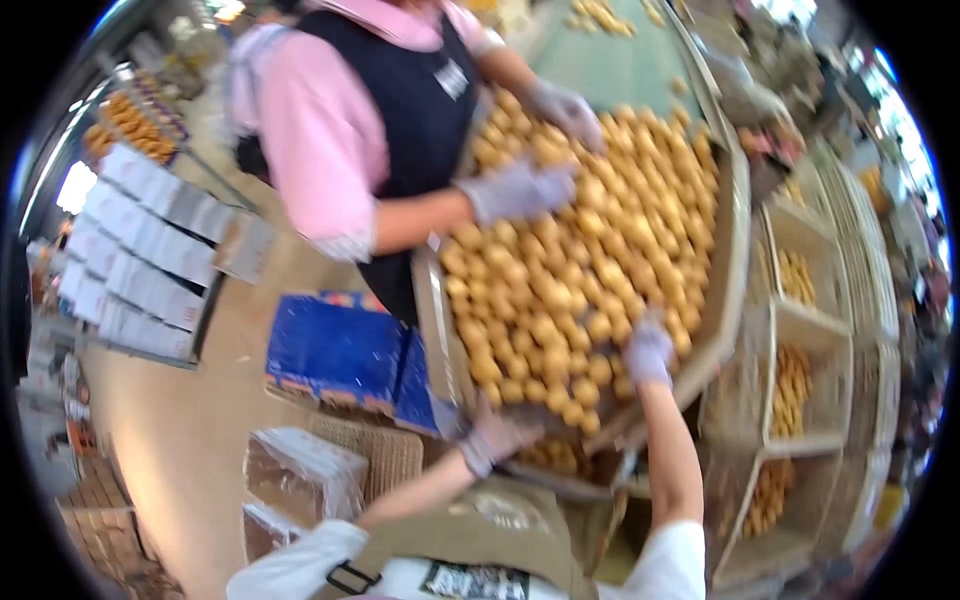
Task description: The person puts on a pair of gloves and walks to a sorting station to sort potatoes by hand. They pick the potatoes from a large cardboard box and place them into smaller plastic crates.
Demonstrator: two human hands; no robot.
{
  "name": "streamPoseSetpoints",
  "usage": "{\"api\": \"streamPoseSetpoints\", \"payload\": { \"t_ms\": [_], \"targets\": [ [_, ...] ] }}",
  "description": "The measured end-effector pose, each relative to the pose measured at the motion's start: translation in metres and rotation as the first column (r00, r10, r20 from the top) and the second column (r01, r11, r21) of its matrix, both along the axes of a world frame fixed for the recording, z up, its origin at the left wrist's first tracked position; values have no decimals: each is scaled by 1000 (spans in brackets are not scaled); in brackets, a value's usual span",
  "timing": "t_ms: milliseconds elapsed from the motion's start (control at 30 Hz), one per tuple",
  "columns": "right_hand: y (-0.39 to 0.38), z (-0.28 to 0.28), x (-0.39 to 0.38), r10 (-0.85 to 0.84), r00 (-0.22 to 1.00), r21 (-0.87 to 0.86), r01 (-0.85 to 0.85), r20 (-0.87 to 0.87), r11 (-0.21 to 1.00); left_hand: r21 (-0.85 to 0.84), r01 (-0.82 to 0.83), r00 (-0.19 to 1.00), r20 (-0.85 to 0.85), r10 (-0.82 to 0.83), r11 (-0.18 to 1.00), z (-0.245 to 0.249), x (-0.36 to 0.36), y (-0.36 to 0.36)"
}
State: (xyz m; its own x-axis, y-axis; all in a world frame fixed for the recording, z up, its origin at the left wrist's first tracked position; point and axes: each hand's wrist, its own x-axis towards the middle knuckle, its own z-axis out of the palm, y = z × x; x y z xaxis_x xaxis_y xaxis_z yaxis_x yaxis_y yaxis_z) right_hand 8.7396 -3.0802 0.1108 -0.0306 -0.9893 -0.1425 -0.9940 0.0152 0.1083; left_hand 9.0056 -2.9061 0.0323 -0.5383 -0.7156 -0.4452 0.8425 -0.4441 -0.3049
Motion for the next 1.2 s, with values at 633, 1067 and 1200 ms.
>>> {"api": "streamPoseSetpoints", "payload": {
  "t_ms": [633, 1067, 1200],
  "targets": [
    [188, 83, 1, 183, 815, -596, 229, 550, 770, -98, 80, 995, -53, -86, 992, -27, 14, 11],
    [322, 34, -2, -24, 803, -294, 245, 596, 924, -103, 231, 957, 202, -207, 968, 13, 11, -3],
    [249, 55, 61, 361, 689, -394, -118, 628, 911, -96, 205, 977, 72, -199, 974, 0, 21, 3]
  ]
}}
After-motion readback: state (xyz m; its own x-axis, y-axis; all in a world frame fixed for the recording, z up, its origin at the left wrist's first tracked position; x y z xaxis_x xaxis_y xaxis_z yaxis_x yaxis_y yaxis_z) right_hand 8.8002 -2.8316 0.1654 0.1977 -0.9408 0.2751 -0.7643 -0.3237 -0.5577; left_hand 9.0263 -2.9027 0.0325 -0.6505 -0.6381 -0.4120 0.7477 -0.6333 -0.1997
